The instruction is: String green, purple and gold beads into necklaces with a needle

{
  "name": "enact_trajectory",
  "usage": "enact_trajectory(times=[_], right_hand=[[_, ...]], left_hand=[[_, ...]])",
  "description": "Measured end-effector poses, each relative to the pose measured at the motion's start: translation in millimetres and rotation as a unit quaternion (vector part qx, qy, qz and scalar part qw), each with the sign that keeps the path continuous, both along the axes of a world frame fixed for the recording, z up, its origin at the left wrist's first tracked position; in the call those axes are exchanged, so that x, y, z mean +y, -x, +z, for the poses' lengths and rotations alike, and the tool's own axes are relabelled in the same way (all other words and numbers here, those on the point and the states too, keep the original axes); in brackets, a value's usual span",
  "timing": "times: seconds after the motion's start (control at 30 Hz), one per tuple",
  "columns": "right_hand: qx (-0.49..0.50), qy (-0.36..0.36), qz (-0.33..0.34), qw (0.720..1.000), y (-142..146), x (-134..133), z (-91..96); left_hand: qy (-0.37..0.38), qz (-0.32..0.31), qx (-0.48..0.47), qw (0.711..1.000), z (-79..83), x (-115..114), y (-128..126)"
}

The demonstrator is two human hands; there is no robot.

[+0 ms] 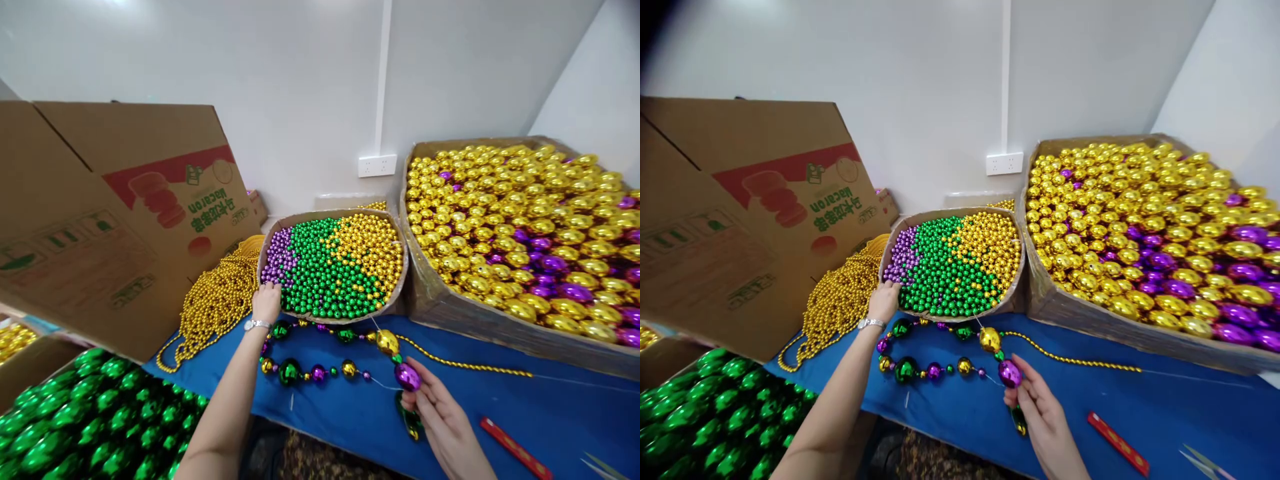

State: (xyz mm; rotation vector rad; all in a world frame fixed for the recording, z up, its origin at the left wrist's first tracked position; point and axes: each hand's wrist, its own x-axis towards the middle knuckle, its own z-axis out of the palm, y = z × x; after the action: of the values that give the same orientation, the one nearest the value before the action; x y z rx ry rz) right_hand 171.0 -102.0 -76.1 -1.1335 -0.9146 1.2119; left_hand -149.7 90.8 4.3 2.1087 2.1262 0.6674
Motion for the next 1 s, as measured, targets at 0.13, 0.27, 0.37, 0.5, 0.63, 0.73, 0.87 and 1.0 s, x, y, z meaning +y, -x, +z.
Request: enact_trajectory(times=[0.13,0.27,0.37,0.5,0.63,0.73,0.87,1.0], right_hand=[[0.001,0.024,0.037,0.999,0,-3,-0.3],[-0.038,0.036,0.048,0.997,3,-4,2.2],[-0.059,0.032,0.062,0.996,4,-3,2.8],[-0.068,0.019,0.066,0.995,-1,-3,-0.2],[-0.067,0.017,0.053,0.996,-4,-4,-1.8],[-0.063,0.024,0.030,0.997,-3,-5,-0.8],[-0.075,0.027,0.057,0.995,-4,-4,-2.7],[-0.083,0.023,0.063,0.994,-8,-4,-8.4]], left_hand=[[-0.028,-0.022,-0.127,0.991,6.1,-9,-23],[0.011,-0.100,-0.332,0.938,5.1,-34,-73],[0.119,-0.172,-0.637,0.742,4.2,-55,-106],[0.190,-0.164,-0.759,0.601,5.8,-71,-126],[0.205,-0.137,-0.772,0.586,6.4,-75,-129],[0.208,-0.124,-0.771,0.589,6.7,-76,-131],[0.207,-0.113,-0.779,0.580,6.3,-78,-133],[0.200,-0.107,-0.793,0.565,5.9,-79,-135]])
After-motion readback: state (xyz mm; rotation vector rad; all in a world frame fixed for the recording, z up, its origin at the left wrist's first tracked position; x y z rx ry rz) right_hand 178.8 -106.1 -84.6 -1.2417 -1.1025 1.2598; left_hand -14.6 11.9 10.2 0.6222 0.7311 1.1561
